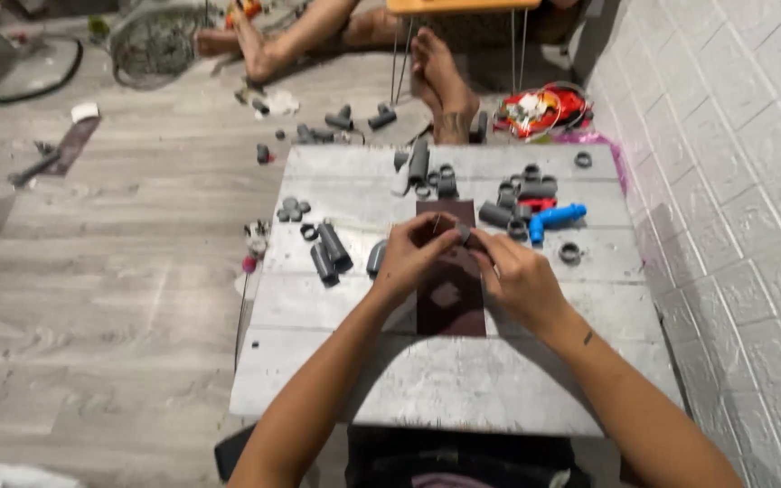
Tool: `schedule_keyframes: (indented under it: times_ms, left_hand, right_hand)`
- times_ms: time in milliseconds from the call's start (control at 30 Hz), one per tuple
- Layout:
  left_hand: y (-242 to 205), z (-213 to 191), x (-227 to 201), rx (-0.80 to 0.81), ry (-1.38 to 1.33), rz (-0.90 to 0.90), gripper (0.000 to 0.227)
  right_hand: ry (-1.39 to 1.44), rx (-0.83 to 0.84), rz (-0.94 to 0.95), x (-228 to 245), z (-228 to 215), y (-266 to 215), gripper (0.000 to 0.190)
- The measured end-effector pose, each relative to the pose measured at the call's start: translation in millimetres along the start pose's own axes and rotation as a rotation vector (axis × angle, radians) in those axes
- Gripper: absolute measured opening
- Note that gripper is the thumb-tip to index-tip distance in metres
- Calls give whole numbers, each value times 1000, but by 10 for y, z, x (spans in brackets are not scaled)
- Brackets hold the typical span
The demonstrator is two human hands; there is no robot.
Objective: Sanding the ends of PVC pipe fittings using sandpaper on a wooden table to ensure a smooth finish.
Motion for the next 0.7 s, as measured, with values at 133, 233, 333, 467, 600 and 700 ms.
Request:
schedule_keyframes:
  times_ms: [133,233,333,467,600,700]
  left_hand:
    - [71,56,-74,69,-12,93,30]
    - [-57,125,-87,160,-234,77,51]
    - [53,138,-179,229,-305,102,56]
    - [25,54,-162,163,-189,58,47]
    - [1,-27,-126,18,-76,43,44]
    - [62,-66,-113,-87,-33,5,43]
  right_hand:
    - [342,119,234,-130,156,2,26]
    - [1227,518,759,-170,653,-325,44]
    - [1645,596,835,-105,630,-236,37]
    - [1233,386,642,-158,408,-68,26]
    - [256,6,144,28,-80,102,16]
    - [64,-45,8,60,-154,114,25]
Point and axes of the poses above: each hand's wrist, its own y-axis towards the middle knuckle, its own z-axis out of the palm, x = y × z, the point moved 6 cm from there along y, towards the middle knuckle, and after that the axes turned 15 degrees about -y, right-handed, at the moved point
